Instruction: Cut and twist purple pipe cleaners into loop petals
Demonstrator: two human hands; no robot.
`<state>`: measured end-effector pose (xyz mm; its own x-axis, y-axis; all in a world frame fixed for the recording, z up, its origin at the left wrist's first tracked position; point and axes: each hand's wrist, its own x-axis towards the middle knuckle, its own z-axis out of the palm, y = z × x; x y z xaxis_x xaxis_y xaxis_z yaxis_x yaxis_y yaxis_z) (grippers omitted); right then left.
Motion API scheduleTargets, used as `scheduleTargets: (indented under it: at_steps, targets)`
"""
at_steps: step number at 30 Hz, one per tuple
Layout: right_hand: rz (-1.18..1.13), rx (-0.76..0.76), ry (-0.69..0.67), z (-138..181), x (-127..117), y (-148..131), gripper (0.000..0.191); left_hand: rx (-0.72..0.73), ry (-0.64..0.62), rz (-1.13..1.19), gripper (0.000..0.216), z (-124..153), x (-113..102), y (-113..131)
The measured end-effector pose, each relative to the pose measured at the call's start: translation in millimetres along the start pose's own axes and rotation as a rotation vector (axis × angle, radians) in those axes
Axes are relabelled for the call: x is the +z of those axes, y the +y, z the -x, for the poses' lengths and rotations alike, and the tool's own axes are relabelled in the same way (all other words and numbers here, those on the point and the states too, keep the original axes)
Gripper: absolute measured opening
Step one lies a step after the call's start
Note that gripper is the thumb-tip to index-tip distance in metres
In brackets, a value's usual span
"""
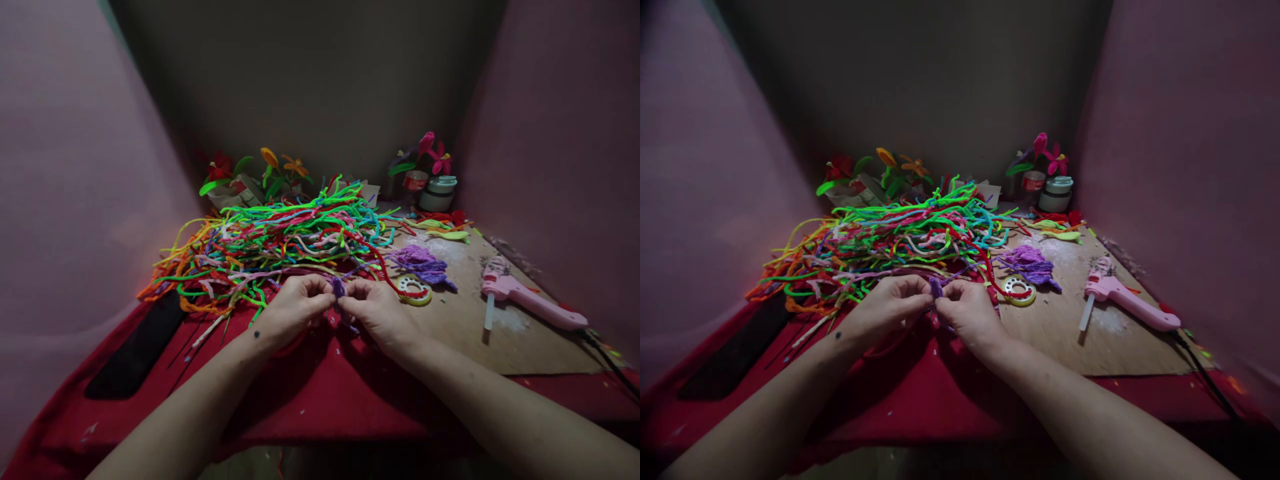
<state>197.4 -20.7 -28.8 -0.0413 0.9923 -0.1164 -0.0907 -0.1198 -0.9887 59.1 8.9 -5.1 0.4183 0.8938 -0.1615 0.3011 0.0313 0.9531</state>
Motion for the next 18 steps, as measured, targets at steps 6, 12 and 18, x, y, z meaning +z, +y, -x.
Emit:
scheduleTargets:
  at_steps: [6, 12, 18]
  targets:
    - [-0.007, -0.032, -0.025, -0.1, 0.1, 0.3, 0.009, 0.006, -0.039, -0.005, 0.011, 1.0, 2.9, -6.1]
    - [-0.100, 0.010, -0.058, -1.9, -0.1, 3.2, 0.011, 0.032, -0.039, -0.015, 0.006, 1.8, 6.2, -2.4]
    - [-0.048, -0.029, -0.046, -3.2, 0.1, 6.9, 0.006, 0.015, -0.026, -0.019, 0.007, 1.6, 6.1, -0.6]
